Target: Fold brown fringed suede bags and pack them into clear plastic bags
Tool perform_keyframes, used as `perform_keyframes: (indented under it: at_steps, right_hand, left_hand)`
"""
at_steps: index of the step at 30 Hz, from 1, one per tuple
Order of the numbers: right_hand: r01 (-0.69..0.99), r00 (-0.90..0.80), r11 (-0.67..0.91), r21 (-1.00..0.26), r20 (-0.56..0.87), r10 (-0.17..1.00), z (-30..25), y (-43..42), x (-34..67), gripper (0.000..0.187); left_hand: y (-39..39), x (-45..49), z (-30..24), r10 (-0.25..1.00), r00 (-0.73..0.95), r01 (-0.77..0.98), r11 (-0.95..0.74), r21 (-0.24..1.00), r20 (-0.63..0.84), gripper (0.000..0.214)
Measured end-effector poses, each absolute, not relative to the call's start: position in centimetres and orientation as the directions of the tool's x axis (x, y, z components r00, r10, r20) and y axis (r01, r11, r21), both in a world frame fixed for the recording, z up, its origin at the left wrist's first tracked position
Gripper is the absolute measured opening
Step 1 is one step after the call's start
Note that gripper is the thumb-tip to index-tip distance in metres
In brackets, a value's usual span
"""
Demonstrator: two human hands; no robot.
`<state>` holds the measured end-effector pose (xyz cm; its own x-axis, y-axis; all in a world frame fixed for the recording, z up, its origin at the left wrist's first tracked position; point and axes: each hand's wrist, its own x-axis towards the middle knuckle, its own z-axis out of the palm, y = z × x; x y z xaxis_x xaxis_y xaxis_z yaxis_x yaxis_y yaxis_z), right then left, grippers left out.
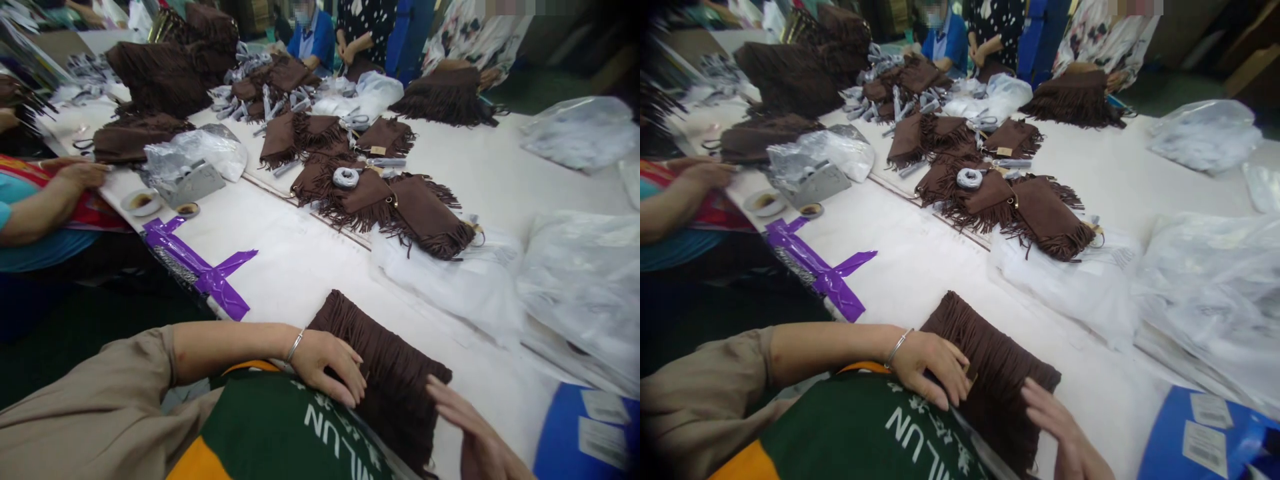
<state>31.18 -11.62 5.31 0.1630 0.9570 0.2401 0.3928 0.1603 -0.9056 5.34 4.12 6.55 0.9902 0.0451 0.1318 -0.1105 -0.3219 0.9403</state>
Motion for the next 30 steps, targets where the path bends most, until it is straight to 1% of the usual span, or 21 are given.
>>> perform_keyframes:
  at_steps: [1,2,4,5,6,7,8,9,11,12,13,14,16,17,20,22,24,26,27,28,30]
  right_hand:
    - [0.445,0.226,0.119,-0.888,0.240,0.944,5.4,-10.9,31.5,0.034]
    - [0.518,0.224,0.089,-0.851,0.235,0.946,5.3,-9.9,31.6,0.033]
    - [0.685,0.095,0.082,-0.724,0.201,0.975,4.3,-7.9,31.1,0.039]
    - [0.753,-0.006,0.124,-0.646,0.183,0.983,3.6,-6.9,30.6,0.042]
    - [0.805,-0.106,0.182,-0.565,0.165,0.981,2.8,-6.2,29.9,0.045]
    - [0.840,-0.192,0.239,-0.488,0.145,0.971,1.9,-5.7,29.1,0.047]
    - [0.864,-0.248,0.280,-0.418,0.131,0.960,1.0,-5.4,28.4,0.050]
    - [0.883,-0.275,0.303,-0.360,0.128,0.953,0.3,-5.3,27.8,0.052]
    - [0.905,-0.284,0.314,-0.289,0.139,0.949,-0.7,-5.5,27.1,0.055]
    - [0.909,-0.279,0.310,-0.278,0.146,0.949,-1.0,-5.7,27.0,0.056]
    - [0.908,-0.278,0.309,-0.282,0.146,0.949,-1.1,-5.8,27.0,0.056]
    - [0.903,-0.279,0.310,-0.298,0.142,0.950,-1.1,-5.9,27.0,0.056]
    - [0.886,-0.271,0.298,-0.355,0.126,0.954,-0.9,-5.8,27.2,0.055]
    - [0.873,-0.263,0.288,-0.394,0.116,0.958,-0.7,-5.8,27.2,0.055]
    - [0.783,-0.221,0.236,-0.576,0.096,0.970,-0.3,-5.6,27.8,0.046]
    - [0.652,-0.118,0.133,-0.746,0.074,0.990,0.3,-5.5,29.2,0.039]
    - [0.468,0.102,-0.062,-0.881,-0.015,0.995,1.1,-5.0,31.3,0.038]
    - [0.255,0.334,-0.247,-0.935,-0.154,0.930,1.8,-3.9,33.9,0.041]
    - [0.155,0.409,-0.295,-0.943,-0.210,0.888,2.1,-3.0,35.1,0.044]
    - [0.070,0.455,-0.314,-0.947,-0.250,0.855,2.4,-1.9,36.1,0.048]
    - [-0.064,0.492,-0.299,-0.952,-0.291,0.821,2.7,0.5,37.3,0.057]
  left_hand:
    - [4.4,5.5,7.2,0.095,0.986,-0.099,-0.318,0.943,0.136,0.022]
    - [4.9,5.9,7.7,0.170,0.976,-0.074,-0.325,0.943,0.135,0.024]
    - [6.3,7.1,8.5,0.371,0.919,0.009,-0.362,0.932,0.135,0.030]
    - [7.3,8.0,8.6,0.473,0.868,0.059,-0.398,0.916,0.150,0.032]
    - [8.4,9.1,8.6,0.549,0.816,0.107,-0.450,0.887,0.180,0.033]
    - [9.6,10.4,8.4,0.586,0.779,0.149,-0.519,0.842,0.224,0.031]
    - [10.9,11.8,8.0,0.582,0.767,0.178,-0.600,0.780,0.272,0.028]
    - [12.2,13.4,7.6,0.540,0.781,0.190,-0.682,0.706,0.312,0.025]
    - [14.6,16.7,6.3,0.400,0.854,0.173,-0.820,0.546,0.331,0.020]
    - [15.6,18.3,5.6,0.331,0.893,0.159,-0.866,0.475,0.304,0.019]
    - [16.4,19.8,4.8,0.287,0.924,0.164,-0.894,0.417,0.252,0.020]
    - [17.0,21.2,4.0,0.271,0.944,0.186,-0.908,0.374,0.188,0.023]
    - [17.7,23.5,2.5,0.291,0.954,0.251,-0.909,0.331,0.074,0.032]
    - [17.9,24.3,1.8,0.309,0.950,0.280,-0.901,0.330,0.038,0.030]
    - [18.3,25.5,0.2,0.343,0.939,0.313,-0.878,0.362,0.019,0.010]
    - [18.8,25.5,-0.3,0.381,0.925,0.343,-0.850,0.400,0.015,0.013]
    - [19.5,25.3,-0.5,0.432,0.902,0.382,-0.806,0.453,0.007,0.017]
    - [20.1,25.1,-0.3,0.484,0.875,0.417,-0.750,0.514,-0.004,0.019]
    - [20.3,25.1,-0.1,0.507,0.862,0.429,-0.720,0.545,-0.008,0.019]
    - [20.4,25.1,0.2,0.527,0.850,0.435,-0.691,0.577,-0.010,0.020]
    - [20.2,25.5,1.1,0.555,0.832,0.432,-0.638,0.637,-0.007,0.020]
